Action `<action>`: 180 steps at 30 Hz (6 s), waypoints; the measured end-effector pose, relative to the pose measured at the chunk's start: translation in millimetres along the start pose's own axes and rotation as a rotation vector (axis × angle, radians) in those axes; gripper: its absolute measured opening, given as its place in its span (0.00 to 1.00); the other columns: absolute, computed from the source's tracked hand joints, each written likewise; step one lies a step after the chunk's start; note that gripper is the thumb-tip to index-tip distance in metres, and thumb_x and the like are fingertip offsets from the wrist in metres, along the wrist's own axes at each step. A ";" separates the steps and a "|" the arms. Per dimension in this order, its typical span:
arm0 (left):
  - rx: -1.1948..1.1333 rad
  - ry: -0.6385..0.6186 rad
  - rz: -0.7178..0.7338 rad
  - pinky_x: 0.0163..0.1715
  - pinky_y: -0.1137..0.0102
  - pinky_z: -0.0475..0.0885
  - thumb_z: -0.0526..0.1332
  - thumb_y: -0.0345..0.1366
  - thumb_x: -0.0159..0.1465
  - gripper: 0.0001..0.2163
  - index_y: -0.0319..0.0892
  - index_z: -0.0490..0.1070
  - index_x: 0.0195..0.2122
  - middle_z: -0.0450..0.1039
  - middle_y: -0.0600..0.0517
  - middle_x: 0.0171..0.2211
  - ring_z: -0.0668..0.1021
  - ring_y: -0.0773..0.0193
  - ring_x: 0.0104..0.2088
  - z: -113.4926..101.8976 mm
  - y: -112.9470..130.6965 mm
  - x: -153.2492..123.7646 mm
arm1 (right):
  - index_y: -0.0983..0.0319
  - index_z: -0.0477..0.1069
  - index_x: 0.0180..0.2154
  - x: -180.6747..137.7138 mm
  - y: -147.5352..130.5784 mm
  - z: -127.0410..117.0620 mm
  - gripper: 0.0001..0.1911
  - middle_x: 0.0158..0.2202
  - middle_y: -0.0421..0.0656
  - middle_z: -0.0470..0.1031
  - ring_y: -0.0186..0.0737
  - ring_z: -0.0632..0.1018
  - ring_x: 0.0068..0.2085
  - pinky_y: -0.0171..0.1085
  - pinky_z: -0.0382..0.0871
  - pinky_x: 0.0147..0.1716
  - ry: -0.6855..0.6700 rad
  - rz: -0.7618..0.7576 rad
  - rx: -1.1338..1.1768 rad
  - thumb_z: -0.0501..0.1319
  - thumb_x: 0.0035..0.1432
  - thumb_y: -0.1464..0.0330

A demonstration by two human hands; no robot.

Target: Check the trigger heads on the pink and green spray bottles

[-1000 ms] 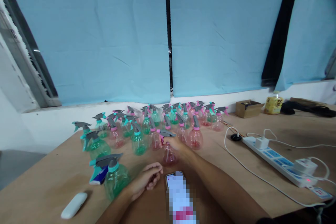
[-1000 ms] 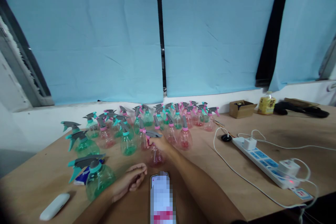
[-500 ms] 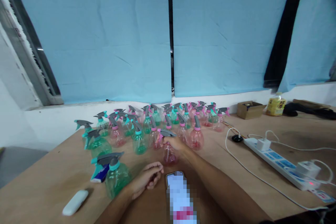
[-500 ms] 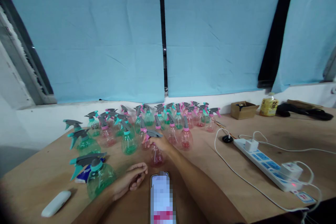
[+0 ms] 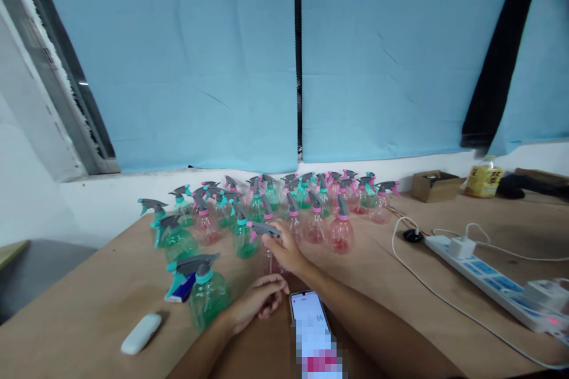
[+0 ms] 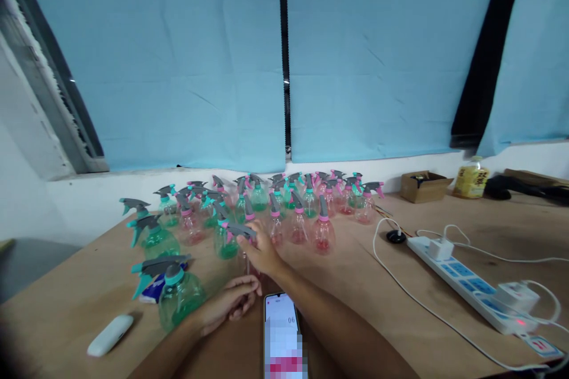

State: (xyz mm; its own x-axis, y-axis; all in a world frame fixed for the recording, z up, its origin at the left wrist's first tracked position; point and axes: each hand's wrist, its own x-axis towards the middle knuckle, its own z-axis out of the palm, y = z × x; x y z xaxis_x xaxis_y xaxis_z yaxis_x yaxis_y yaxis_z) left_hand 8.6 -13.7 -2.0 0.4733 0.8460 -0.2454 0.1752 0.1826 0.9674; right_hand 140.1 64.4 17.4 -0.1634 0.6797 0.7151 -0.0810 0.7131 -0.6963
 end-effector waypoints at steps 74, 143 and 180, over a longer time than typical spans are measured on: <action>-0.034 0.009 0.017 0.15 0.76 0.46 0.59 0.50 0.60 0.15 0.41 0.69 0.36 0.62 0.60 0.19 0.59 0.74 0.16 1.8 4.4 -2.5 | 0.59 0.76 0.37 25.8 -7.1 -1.9 0.06 0.39 0.44 0.71 0.39 0.74 0.43 0.38 0.69 0.46 0.280 -0.155 -0.234 0.60 0.60 0.68; -0.033 0.014 0.027 0.14 0.76 0.45 0.60 0.49 0.60 0.15 0.41 0.69 0.36 0.61 0.60 0.19 0.58 0.75 0.16 0.0 3.1 -1.4 | 0.61 0.77 0.28 26.8 12.2 -43.9 0.12 0.23 0.42 0.76 0.42 0.77 0.30 0.38 0.71 0.31 -0.223 0.347 0.205 0.56 0.43 0.65; -0.047 0.013 0.011 0.14 0.76 0.44 0.58 0.46 0.61 0.12 0.41 0.68 0.35 0.60 0.61 0.19 0.56 0.75 0.15 0.3 2.9 -1.0 | 0.60 0.74 0.29 10.2 21.0 -34.9 0.06 0.26 0.40 0.75 0.38 0.76 0.30 0.39 0.70 0.37 -0.144 0.249 0.295 0.59 0.51 0.67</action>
State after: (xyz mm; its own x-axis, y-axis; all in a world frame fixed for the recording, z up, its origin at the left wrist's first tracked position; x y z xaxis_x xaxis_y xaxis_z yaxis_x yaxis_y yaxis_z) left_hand 8.9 -14.1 1.0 0.4635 0.8546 -0.2343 0.1290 0.1966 0.9720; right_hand 171.1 92.3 12.3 -0.3476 0.7792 0.5216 -0.2969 0.4362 -0.8495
